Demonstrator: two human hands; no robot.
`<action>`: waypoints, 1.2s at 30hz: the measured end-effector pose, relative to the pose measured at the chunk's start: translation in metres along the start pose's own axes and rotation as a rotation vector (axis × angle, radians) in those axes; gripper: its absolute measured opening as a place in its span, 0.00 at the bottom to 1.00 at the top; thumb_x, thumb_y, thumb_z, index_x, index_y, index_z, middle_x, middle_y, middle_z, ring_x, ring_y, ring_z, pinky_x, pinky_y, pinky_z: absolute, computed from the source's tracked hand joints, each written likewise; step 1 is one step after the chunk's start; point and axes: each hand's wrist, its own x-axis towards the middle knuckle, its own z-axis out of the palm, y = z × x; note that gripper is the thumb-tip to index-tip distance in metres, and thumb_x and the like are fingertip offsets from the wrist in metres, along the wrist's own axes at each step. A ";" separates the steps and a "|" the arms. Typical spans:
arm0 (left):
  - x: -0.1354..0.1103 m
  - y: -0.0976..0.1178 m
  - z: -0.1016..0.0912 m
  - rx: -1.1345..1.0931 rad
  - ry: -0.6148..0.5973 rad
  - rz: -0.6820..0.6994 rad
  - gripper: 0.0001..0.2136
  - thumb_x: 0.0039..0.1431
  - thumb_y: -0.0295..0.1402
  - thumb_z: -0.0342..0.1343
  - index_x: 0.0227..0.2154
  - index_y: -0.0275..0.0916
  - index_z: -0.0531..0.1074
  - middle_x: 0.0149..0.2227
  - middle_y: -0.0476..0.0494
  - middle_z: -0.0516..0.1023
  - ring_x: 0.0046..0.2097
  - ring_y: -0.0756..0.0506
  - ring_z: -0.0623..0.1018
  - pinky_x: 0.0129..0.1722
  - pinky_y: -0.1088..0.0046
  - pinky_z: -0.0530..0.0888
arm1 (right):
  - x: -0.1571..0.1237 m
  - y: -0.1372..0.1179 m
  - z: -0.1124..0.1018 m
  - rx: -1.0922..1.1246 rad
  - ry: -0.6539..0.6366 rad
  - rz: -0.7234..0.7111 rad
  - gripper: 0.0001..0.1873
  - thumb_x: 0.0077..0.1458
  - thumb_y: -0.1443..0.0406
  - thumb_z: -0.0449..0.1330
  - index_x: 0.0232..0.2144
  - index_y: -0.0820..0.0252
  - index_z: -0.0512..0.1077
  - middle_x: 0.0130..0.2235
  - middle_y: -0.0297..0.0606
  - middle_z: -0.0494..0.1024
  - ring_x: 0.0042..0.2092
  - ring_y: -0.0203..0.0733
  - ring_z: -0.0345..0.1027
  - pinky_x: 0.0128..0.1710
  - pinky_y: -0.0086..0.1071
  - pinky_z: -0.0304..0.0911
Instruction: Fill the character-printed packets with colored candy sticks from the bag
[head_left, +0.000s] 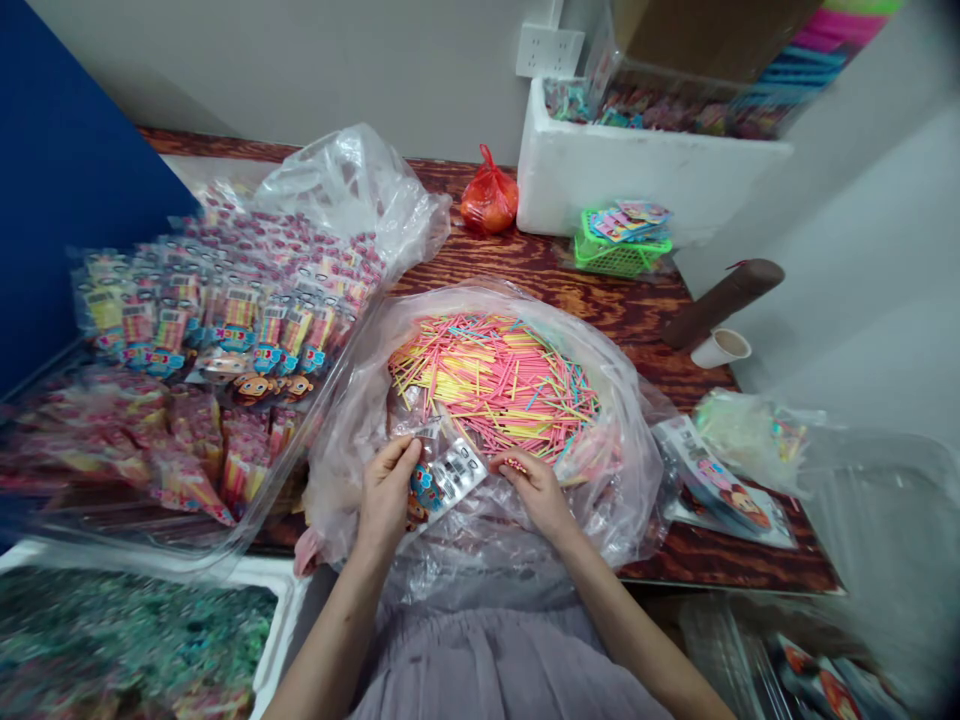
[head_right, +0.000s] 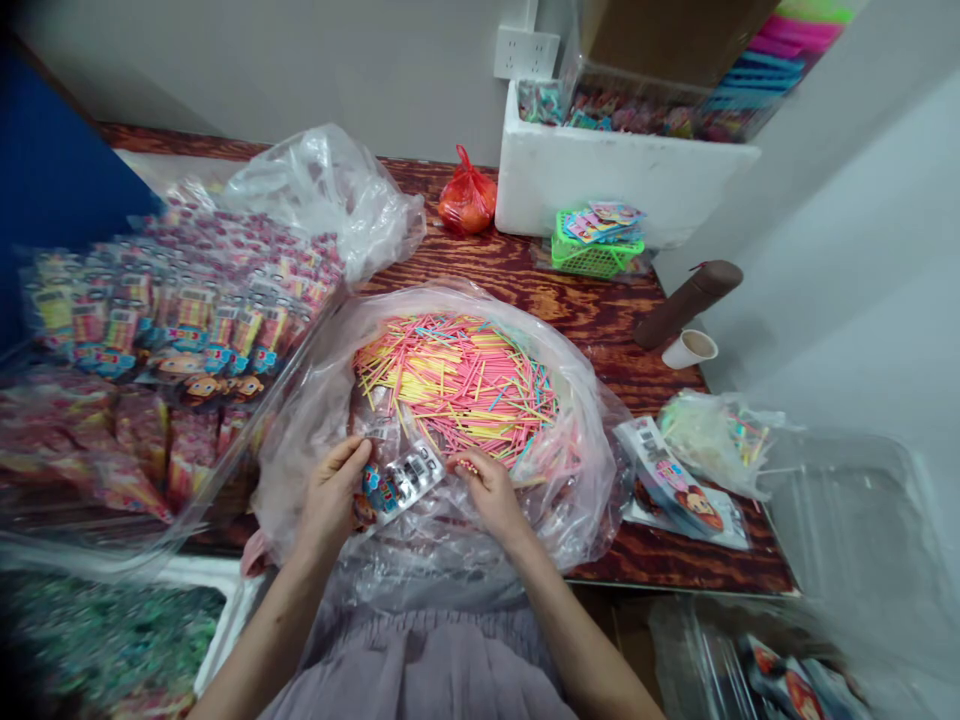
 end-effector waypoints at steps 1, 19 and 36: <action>0.000 -0.001 0.000 0.002 -0.013 -0.011 0.16 0.48 0.45 0.64 0.35 0.39 0.77 0.24 0.54 0.74 0.23 0.52 0.70 0.23 0.79 0.65 | 0.000 0.000 0.000 0.002 0.001 0.001 0.08 0.59 0.64 0.57 0.34 0.56 0.77 0.34 0.36 0.78 0.39 0.42 0.71 0.42 0.33 0.63; -0.018 0.010 0.025 0.323 -0.260 0.329 0.10 0.57 0.38 0.56 0.24 0.38 0.75 0.27 0.49 0.70 0.32 0.48 0.70 0.32 0.75 0.67 | 0.022 -0.031 -0.012 0.476 0.236 0.115 0.07 0.56 0.60 0.60 0.34 0.56 0.73 0.33 0.37 0.79 0.38 0.44 0.73 0.43 0.38 0.66; -0.030 0.007 0.030 0.262 -0.383 0.319 0.09 0.60 0.36 0.55 0.30 0.38 0.76 0.30 0.49 0.71 0.33 0.50 0.70 0.33 0.76 0.66 | 0.026 -0.091 0.007 0.437 -0.109 0.258 0.12 0.54 0.59 0.63 0.40 0.57 0.73 0.46 0.38 0.78 0.49 0.45 0.69 0.53 0.39 0.60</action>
